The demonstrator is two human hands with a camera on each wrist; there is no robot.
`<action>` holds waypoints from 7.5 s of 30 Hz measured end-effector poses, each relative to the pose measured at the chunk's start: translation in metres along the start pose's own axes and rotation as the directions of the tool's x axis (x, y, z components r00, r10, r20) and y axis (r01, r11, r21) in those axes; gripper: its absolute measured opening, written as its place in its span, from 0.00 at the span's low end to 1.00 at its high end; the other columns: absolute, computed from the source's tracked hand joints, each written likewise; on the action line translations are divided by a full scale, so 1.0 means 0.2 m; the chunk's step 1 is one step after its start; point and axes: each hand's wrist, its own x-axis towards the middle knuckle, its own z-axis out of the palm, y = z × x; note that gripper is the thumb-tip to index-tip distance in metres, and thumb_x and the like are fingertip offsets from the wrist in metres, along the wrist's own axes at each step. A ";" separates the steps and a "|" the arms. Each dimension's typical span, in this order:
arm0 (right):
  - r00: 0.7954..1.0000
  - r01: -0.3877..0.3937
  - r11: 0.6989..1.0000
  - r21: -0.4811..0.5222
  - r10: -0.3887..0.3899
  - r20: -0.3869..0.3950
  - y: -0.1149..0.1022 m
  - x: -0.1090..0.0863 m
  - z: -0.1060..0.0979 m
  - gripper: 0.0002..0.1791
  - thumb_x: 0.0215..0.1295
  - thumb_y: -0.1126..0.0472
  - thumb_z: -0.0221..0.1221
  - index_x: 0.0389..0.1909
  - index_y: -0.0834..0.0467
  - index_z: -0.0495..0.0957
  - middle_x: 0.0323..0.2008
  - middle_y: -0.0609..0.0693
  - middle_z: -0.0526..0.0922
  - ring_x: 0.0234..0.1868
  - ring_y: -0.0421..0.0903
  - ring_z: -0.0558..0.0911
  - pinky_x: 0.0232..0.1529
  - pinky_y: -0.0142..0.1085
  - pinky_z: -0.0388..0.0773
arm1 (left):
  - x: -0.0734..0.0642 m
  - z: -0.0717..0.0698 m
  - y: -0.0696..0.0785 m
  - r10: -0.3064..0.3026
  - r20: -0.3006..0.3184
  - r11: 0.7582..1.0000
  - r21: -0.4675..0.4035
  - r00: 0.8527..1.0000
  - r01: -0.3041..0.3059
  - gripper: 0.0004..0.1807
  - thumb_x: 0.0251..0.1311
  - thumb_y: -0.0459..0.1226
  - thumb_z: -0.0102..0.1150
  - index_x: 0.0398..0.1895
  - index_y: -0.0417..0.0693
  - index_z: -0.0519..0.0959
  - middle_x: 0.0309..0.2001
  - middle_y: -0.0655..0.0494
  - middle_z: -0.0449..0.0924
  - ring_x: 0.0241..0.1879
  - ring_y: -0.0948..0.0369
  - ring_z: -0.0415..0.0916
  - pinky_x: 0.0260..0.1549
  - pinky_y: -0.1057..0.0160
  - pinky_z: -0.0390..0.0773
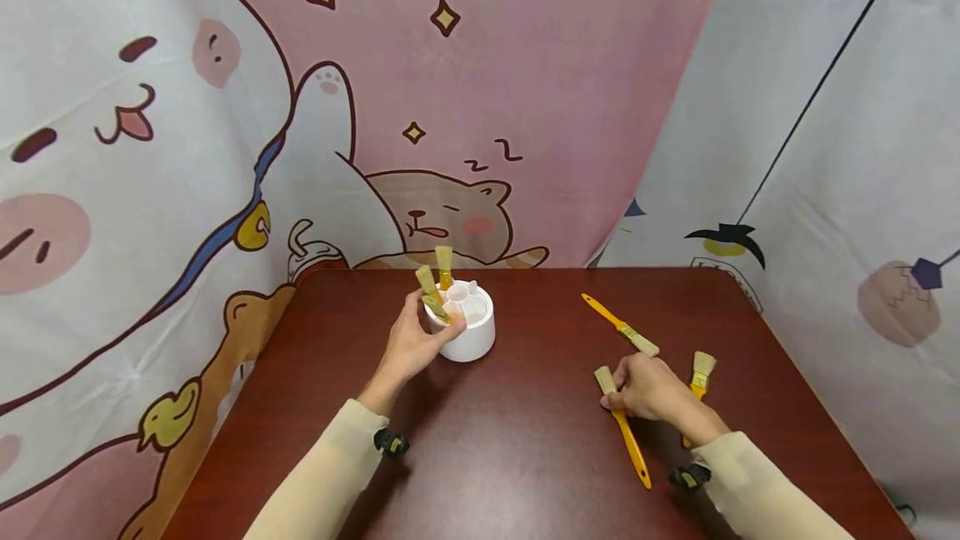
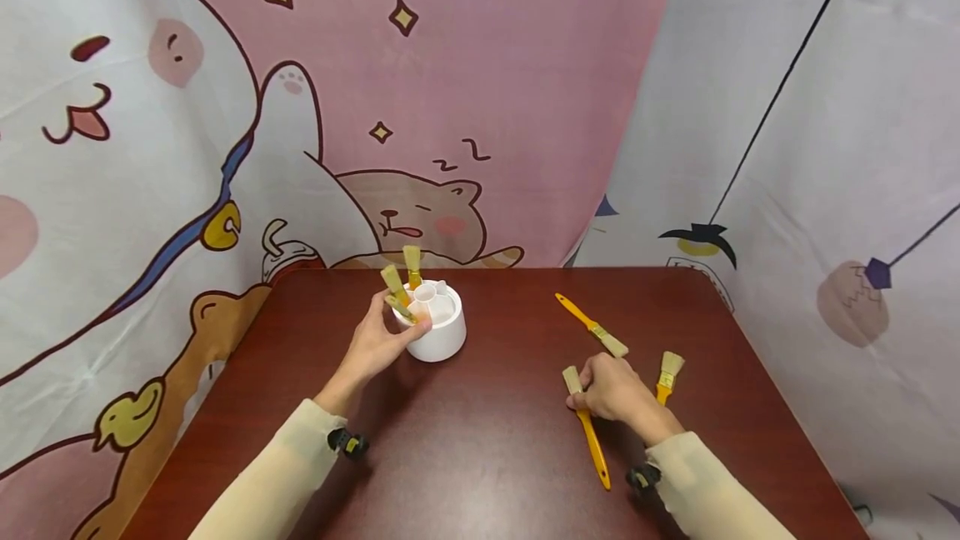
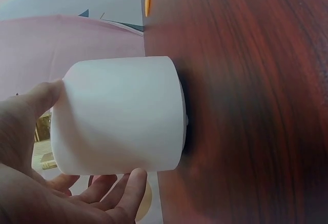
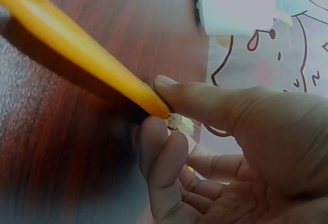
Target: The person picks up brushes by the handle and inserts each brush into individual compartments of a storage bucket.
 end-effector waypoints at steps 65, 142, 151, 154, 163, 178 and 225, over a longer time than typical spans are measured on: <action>0.844 0.424 0.903 0.063 -0.370 -0.388 -0.50 0.12 -0.19 0.10 0.72 0.55 0.82 0.44 0.49 0.89 0.34 0.42 0.93 0.36 0.38 0.89 0.42 0.33 0.86 | 0.01 -0.02 0.00 0.047 0.020 0.999 0.004 0.999 -0.047 0.55 0.68 0.54 0.85 0.90 0.47 0.64 0.81 0.38 0.79 0.78 0.39 0.81 0.77 0.32 0.79; 0.729 0.632 0.759 0.155 -0.516 -0.449 -0.88 0.49 0.17 0.12 0.71 0.59 0.83 0.50 0.52 0.92 0.41 0.47 0.96 0.48 0.55 0.95 0.53 0.54 0.93 | 0.01 -0.05 -0.01 0.066 0.053 0.997 0.024 0.996 -0.067 0.56 0.70 0.56 0.83 0.91 0.47 0.63 0.81 0.38 0.80 0.75 0.40 0.82 0.73 0.33 0.82; 0.735 0.636 0.757 0.149 -0.536 -0.415 -0.87 0.50 0.20 0.11 0.72 0.60 0.82 0.50 0.52 0.92 0.45 0.48 0.97 0.48 0.51 0.96 0.52 0.52 0.94 | 0.01 -0.05 -0.02 0.065 0.053 0.998 0.015 0.996 -0.066 0.56 0.70 0.56 0.84 0.91 0.48 0.62 0.82 0.38 0.78 0.78 0.39 0.80 0.75 0.31 0.81; 0.733 0.639 0.755 0.147 -0.540 -0.414 -0.87 0.50 0.21 0.11 0.71 0.62 0.82 0.50 0.52 0.92 0.45 0.48 0.98 0.47 0.49 0.97 0.52 0.50 0.94 | 0.01 -0.05 -0.02 0.065 0.056 0.998 0.010 0.996 -0.066 0.56 0.70 0.56 0.84 0.91 0.47 0.63 0.82 0.37 0.78 0.78 0.39 0.80 0.76 0.31 0.80; 0.741 0.636 0.759 0.140 -0.549 -0.385 -0.87 0.49 0.22 0.10 0.72 0.64 0.81 0.48 0.55 0.91 0.46 0.52 0.98 0.48 0.51 0.97 0.51 0.51 0.95 | 0.00 -0.05 -0.02 0.057 0.053 0.998 0.011 0.997 -0.058 0.56 0.69 0.57 0.84 0.91 0.48 0.63 0.81 0.38 0.79 0.77 0.39 0.81 0.75 0.32 0.81; 0.782 0.608 0.777 0.162 -0.550 -0.294 -0.84 0.46 0.23 0.09 0.73 0.68 0.78 0.50 0.55 0.92 0.50 0.52 0.95 0.50 0.49 0.96 0.53 0.51 0.96 | 0.02 -0.04 -0.01 0.070 0.044 0.997 0.040 0.997 -0.072 0.54 0.69 0.55 0.84 0.89 0.47 0.65 0.75 0.38 0.84 0.68 0.43 0.84 0.68 0.38 0.84; 0.750 0.609 0.792 0.052 -0.553 -0.364 -0.55 0.25 0.01 0.17 0.73 0.66 0.79 0.60 0.56 0.92 0.54 0.50 0.94 0.52 0.48 0.95 0.56 0.50 0.95 | 0.01 -0.02 -0.02 0.078 0.017 0.996 0.050 0.997 -0.079 0.56 0.68 0.56 0.84 0.90 0.45 0.65 0.83 0.38 0.77 0.79 0.38 0.80 0.77 0.32 0.80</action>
